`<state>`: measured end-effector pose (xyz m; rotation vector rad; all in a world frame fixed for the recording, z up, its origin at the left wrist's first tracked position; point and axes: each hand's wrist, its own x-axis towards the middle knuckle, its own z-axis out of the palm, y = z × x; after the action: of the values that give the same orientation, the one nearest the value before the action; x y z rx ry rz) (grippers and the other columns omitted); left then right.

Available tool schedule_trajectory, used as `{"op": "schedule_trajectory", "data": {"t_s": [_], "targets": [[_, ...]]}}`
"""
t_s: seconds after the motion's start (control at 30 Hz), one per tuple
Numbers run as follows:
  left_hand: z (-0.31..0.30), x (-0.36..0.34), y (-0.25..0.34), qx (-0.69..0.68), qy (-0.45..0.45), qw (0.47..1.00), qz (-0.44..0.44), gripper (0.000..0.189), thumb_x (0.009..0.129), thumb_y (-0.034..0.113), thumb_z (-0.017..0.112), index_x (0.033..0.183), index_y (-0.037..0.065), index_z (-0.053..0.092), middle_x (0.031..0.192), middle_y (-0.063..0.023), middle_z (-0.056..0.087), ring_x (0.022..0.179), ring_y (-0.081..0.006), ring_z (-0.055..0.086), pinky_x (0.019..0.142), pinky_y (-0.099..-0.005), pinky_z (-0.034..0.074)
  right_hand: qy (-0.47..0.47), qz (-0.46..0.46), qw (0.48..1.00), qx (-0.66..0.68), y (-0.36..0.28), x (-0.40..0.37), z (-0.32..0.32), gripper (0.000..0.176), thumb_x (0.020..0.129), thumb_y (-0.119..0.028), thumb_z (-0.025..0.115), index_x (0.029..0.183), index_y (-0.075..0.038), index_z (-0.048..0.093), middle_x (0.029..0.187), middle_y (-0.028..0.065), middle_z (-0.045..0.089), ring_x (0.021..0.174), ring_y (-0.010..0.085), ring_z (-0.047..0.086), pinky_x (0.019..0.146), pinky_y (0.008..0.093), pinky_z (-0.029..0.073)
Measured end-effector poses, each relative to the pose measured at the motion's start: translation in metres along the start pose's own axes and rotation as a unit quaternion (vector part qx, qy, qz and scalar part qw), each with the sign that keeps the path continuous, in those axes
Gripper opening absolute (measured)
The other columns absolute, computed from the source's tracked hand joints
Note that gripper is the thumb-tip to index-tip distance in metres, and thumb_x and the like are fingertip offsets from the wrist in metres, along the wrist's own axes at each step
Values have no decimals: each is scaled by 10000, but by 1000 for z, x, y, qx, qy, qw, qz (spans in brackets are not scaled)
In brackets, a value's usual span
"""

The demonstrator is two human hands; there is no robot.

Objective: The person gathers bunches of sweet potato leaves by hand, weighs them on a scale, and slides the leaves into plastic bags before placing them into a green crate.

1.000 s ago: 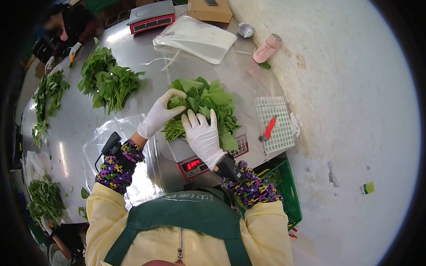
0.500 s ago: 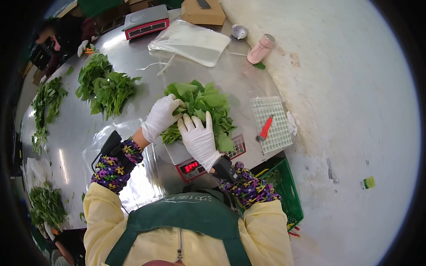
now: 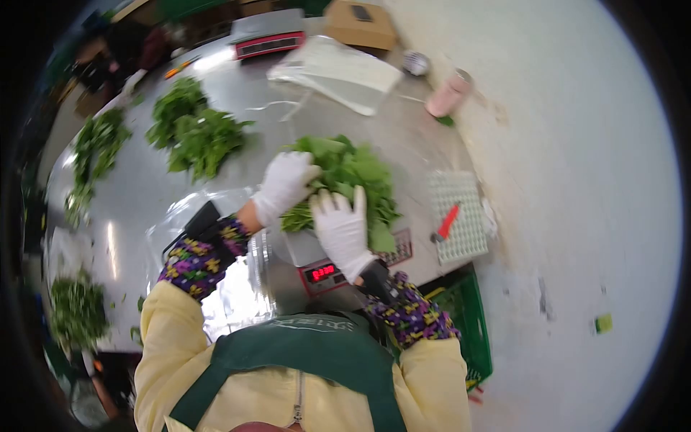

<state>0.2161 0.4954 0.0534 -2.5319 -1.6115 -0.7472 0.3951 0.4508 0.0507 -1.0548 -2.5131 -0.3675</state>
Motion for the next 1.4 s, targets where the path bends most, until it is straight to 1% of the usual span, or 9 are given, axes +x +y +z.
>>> {"op": "schedule_trajectory", "data": {"t_s": [0.37, 0.6, 0.7, 0.77, 0.93, 1.0, 1.03, 1.17, 1.4], "targets": [[-54, -46, -13, -28, 235, 942, -238, 68, 776, 183, 681, 821, 135, 666, 787, -66, 598, 768, -281, 604, 681, -406, 472, -21, -33, 999, 8, -4, 4, -9, 390, 765, -193, 666, 1151, -133, 643, 1150, 40, 607, 1044, 221, 553, 1098, 646, 267], [-94, -360, -47, 68, 318, 755, -569, 131, 795, 74, 635, 925, 65, 648, 810, -119, 624, 735, -272, 590, 681, -380, 468, 50, -60, 992, 103, -3, 7, -31, 381, 737, -162, 699, 1112, -149, 635, 1168, 3, 585, 1147, 224, 519, 1120, 644, 225], [-145, -485, -18, 344, -46, 572, -744, 471, 773, 450, 706, 1132, 152, 642, 1102, -110, 618, 1066, -310, 571, 866, -439, 464, 67, -64, 990, 109, -10, 3, -44, 369, 732, -159, 703, 1095, -156, 635, 1162, -6, 586, 1159, 217, 513, 1136, 632, 202], [-145, -546, 0, 381, -106, 491, -776, 704, 751, 528, 721, 1348, 218, 512, 1370, -62, 474, 1297, -314, 392, 981, -608, 379, 66, -60, 989, 122, -19, 3, -50, 356, 730, -153, 703, 1080, -163, 640, 1159, -10, 586, 1152, 216, 519, 1144, 624, 189], [-151, -481, -25, 280, 26, 598, -751, 262, 903, 187, 633, 1148, 96, 652, 907, -104, 670, 821, -263, 655, 777, -289, 516, 75, -74, 979, 176, -60, 11, -59, 331, 729, -142, 701, 1055, -171, 645, 1146, -8, 594, 1126, 229, 539, 1137, 624, 204], [-108, -456, -67, -39, 323, 757, -566, 226, 910, 156, 617, 1118, 84, 670, 991, -161, 679, 894, -276, 668, 783, -286, 516, 67, -79, 975, 197, -77, 14, -57, 330, 730, -144, 704, 1053, -171, 643, 1130, -10, 599, 1111, 229, 545, 1128, 620, 221], [-133, -372, -55, -97, 287, 707, -639, 217, 908, 96, 585, 1102, 80, 683, 1021, -215, 670, 938, -287, 674, 800, -307, 515, 67, -80, 975, 194, -84, 14, -55, 330, 730, -144, 704, 1053, -171, 643, 1130, -10, 599, 1111, 229, 545, 1128, 620, 221], [-72, -327, -164, 75, 219, 816, -530, 188, 923, 195, 593, 1037, 85, 694, 977, -147, 680, 877, -349, 649, 766, -421, 506, 48, -77, 976, 198, -101, 16, -53, 316, 729, -143, 705, 1039, -167, 649, 1113, -12, 600, 1099, 221, 547, 1120, 617, 235], [-102, -371, -215, 298, 97, 737, -599, 128, 874, 242, 622, 917, 151, 702, 898, -92, 665, 884, -319, 615, 764, -455, 482, -21, -8, 988, 153, -86, -6, -46, 259, 756, -121, 674, 1014, -147, 665, 1111, -10, 613, 1110, 220, 549, 1129, 612, 218]]}}
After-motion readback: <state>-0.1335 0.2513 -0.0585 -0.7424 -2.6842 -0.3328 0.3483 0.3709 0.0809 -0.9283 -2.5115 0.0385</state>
